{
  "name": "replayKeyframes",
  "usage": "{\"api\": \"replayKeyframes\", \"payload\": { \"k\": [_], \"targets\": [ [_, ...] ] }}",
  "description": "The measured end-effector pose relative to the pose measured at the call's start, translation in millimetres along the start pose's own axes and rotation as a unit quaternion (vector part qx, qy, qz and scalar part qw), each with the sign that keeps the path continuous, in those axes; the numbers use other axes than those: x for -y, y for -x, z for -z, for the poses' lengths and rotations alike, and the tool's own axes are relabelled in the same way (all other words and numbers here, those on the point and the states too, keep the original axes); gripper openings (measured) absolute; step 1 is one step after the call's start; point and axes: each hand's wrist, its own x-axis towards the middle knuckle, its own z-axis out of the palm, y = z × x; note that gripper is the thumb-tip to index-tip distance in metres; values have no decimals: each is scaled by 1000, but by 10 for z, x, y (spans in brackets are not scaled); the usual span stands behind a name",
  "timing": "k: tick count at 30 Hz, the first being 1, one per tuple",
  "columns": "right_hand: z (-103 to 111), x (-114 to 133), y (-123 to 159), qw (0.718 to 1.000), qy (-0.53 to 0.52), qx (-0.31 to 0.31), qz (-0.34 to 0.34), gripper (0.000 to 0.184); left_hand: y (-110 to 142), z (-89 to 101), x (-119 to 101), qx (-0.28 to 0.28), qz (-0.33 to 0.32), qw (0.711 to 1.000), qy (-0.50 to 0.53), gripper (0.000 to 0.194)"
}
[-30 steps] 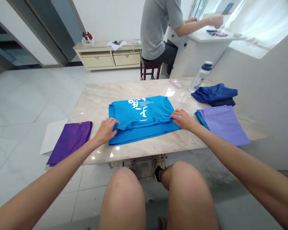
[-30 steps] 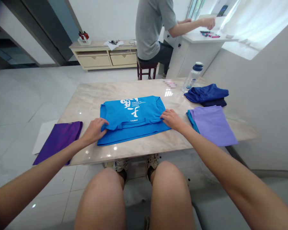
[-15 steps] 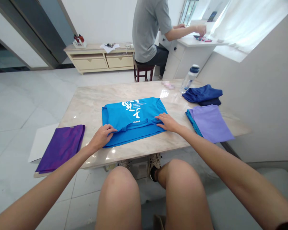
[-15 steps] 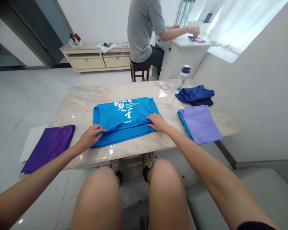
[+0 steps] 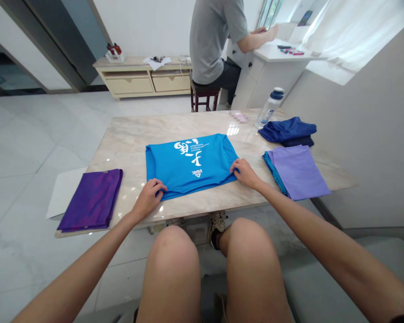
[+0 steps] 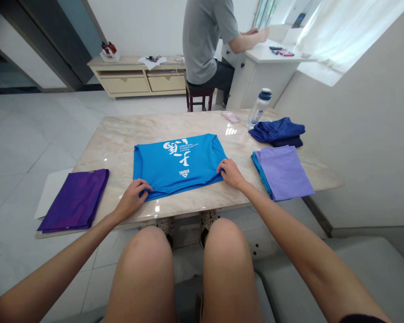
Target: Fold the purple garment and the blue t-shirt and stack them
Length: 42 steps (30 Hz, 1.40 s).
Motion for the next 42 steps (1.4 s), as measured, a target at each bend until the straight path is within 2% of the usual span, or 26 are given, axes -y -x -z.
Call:
{"api": "replayKeyframes", "payload": {
  "k": [3, 6, 10, 12, 14, 17, 20, 23, 27, 30, 33, 38, 42],
  "targets": [
    [-4, 10, 70, 1000, 15, 6, 8, 31, 15, 39, 33, 5, -8, 1000, -22, 27],
    [72, 22, 121, 998, 41, 36, 32, 30, 43, 136, 41, 46, -19, 997, -52, 27],
    [252, 124, 72, 994, 52, 100, -11, 22, -10, 354, -105, 190, -59, 978, -59, 29],
    [340, 260, -5, 985, 45, 164, -20, 28, -125, 470, -277, 259, -71, 960, -74, 29],
    [395, 448, -82, 976, 64, 207, -5, 37, -287, 546, -493, 290, -70, 948, -109, 27],
    [382, 725, -129, 974, 135, 177, 42, 36, -518, 528, -798, 266, -47, 948, -168, 23],
    [271, 842, -64, 969, 174, 143, 102, 28, -616, 377, -937, 233, -33, 949, -209, 22],
    [147, 769, 66, 962, 160, 149, 165, 24, -571, 235, -865, 249, -44, 948, -193, 25],
    [63, 600, 178, 955, 115, 155, 227, 22, -477, 184, -623, 267, -58, 955, -119, 24],
    [42, 540, 156, 959, 111, 132, 227, 22, -478, 169, -525, 283, -62, 952, -94, 23],
    [23, 539, 82, 963, 133, 108, 208, 25, -531, 115, -543, 287, -71, 948, -119, 21],
    [9, 649, -59, 952, 185, 133, 204, 20, -611, 2, -695, 269, -121, 930, -218, 17],
    [21, 815, -133, 943, 233, 160, 179, 23, -645, -20, -818, 273, -133, 917, -257, 21]
  ]
}}
